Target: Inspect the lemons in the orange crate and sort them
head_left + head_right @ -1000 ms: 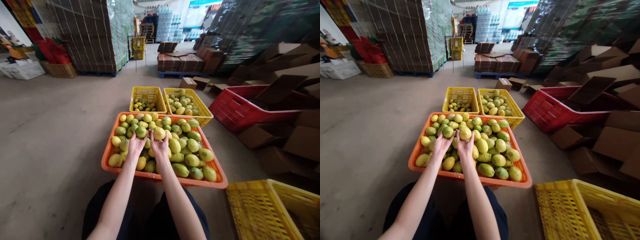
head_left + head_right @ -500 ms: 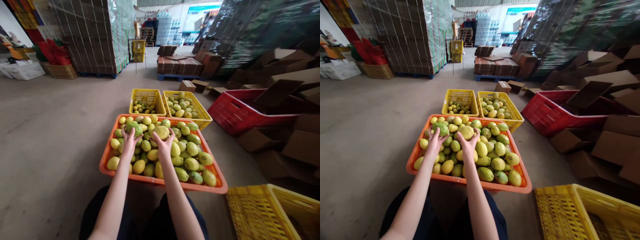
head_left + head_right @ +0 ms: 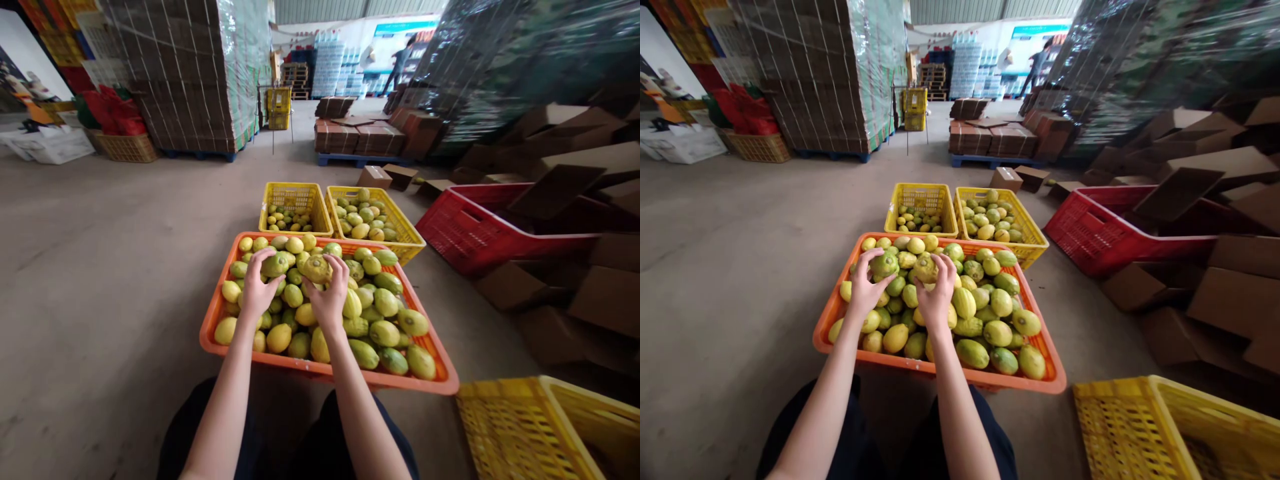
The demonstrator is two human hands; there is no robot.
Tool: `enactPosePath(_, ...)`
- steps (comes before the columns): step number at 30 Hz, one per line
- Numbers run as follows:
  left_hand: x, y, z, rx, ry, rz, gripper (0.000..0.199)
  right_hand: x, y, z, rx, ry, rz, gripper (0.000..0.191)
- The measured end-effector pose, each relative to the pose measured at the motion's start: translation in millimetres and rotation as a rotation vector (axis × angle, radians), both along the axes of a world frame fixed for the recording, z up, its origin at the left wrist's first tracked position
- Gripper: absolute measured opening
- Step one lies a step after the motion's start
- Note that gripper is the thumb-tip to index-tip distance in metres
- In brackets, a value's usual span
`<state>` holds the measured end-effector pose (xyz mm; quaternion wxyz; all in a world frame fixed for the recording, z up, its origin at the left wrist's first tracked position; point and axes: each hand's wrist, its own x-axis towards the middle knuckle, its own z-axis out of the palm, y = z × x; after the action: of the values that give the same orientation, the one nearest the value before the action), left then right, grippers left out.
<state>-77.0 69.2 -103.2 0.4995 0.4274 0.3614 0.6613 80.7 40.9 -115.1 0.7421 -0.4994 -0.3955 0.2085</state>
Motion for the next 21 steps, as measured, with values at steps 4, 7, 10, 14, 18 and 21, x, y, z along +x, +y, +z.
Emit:
enactPosePath(4, 4.9, -5.7, 8.3, -0.124, -0.240, -0.047, 0.034, 2.7, -4.7, 9.7, -0.061, 0.384, 0.168, 0.048)
enactPosePath(7, 8.2, -7.0, 10.7, -0.207, -0.336, -0.100, 0.045, 6.0, -3.9, 10.4, -0.138, 0.628, 0.380, 0.048)
enactPosePath(10, 12.5, -9.6, 12.5, -0.301, -0.476, -0.252, 0.044, 6.3, -1.5, 8.2, -0.178, 0.753, 0.496, 0.042)
enactPosePath(14, 19.8, -13.2, 11.9, -0.456, -0.658, -0.351, 0.050, 4.3, 2.5, 2.3, -0.193, 0.949, 0.584, 0.040)
enactPosePath(18, 26.3, -12.8, 5.0, -0.568, -0.779, -0.311, 0.044, -0.3, 6.5, -3.4, -0.238, 1.152, 0.635, 0.045)
enactPosePath(21, 28.7, -10.0, -3.3, -0.502, -0.889, -0.305, 0.043, -7.2, 7.7, -5.3, -0.215, 1.304, 0.570, 0.045)
